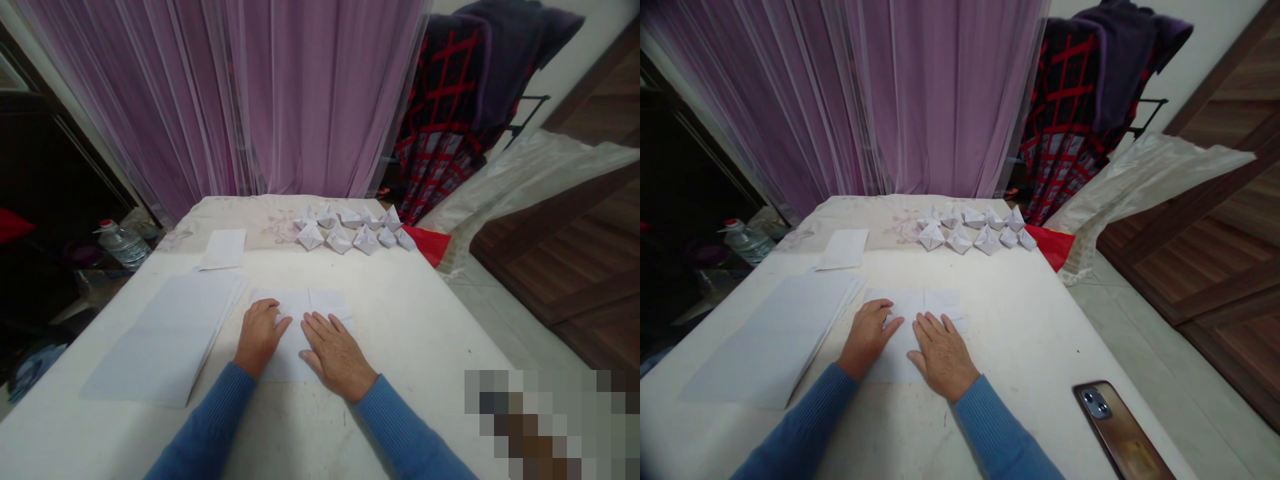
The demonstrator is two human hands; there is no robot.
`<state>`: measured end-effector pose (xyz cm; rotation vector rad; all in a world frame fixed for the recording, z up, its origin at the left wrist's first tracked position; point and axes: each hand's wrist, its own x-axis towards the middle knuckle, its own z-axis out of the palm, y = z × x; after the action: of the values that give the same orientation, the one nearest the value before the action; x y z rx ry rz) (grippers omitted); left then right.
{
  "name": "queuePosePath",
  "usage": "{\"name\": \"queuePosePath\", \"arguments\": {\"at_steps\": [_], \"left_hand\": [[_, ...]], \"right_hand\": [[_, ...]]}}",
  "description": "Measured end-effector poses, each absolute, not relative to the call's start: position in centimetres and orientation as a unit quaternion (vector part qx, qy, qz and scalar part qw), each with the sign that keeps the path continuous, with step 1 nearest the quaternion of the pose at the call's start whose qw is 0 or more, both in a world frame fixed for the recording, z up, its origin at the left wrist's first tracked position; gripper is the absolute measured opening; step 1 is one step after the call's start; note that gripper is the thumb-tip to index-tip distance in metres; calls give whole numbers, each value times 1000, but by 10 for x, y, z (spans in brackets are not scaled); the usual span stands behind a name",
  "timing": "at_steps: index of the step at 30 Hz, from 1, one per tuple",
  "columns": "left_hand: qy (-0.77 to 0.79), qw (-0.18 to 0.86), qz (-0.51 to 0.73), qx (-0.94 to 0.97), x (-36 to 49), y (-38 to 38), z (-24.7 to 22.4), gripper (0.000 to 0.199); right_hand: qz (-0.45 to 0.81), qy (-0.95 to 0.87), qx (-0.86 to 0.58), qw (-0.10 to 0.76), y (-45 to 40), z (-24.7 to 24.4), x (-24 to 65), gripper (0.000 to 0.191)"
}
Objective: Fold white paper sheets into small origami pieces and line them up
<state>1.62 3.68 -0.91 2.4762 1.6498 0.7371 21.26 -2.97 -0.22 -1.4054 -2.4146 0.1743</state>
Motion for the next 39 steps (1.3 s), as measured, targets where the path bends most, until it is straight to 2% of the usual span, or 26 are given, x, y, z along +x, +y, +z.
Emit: {"name": "queuePosePath", "arguments": {"at_steps": [14, 19, 27, 30, 34, 35, 37, 39], "left_hand": [[548, 62, 238, 799, 15, 36, -8, 16], [550, 40, 271, 789, 11, 36, -15, 26], [525, 21, 260, 810, 5, 36, -11, 24], [491, -14, 253, 834, 16, 29, -7, 33], [356, -25, 214, 909, 40, 14, -7, 38], [335, -26, 205, 919, 44, 10, -8, 44], [321, -31, 193, 927, 50, 6, -12, 56], [326, -39, 191, 925, 53, 3, -15, 59]], "right_hand": [[-4, -768, -632, 107, -40, -6, 244, 53], [-23, -744, -662, 91, -42, -8, 245, 55], [-3, -720, -691, 63, -42, -7, 244, 64], [0, -719, -692, 62, -41, -7, 244, 64], [-2, -723, -688, 63, -41, -7, 244, 64], [-1, -723, -688, 60, -41, -7, 244, 64], [2, -723, -689, 54, -41, -8, 244, 64], [2, -722, -689, 53, -41, -8, 244, 64]]}}
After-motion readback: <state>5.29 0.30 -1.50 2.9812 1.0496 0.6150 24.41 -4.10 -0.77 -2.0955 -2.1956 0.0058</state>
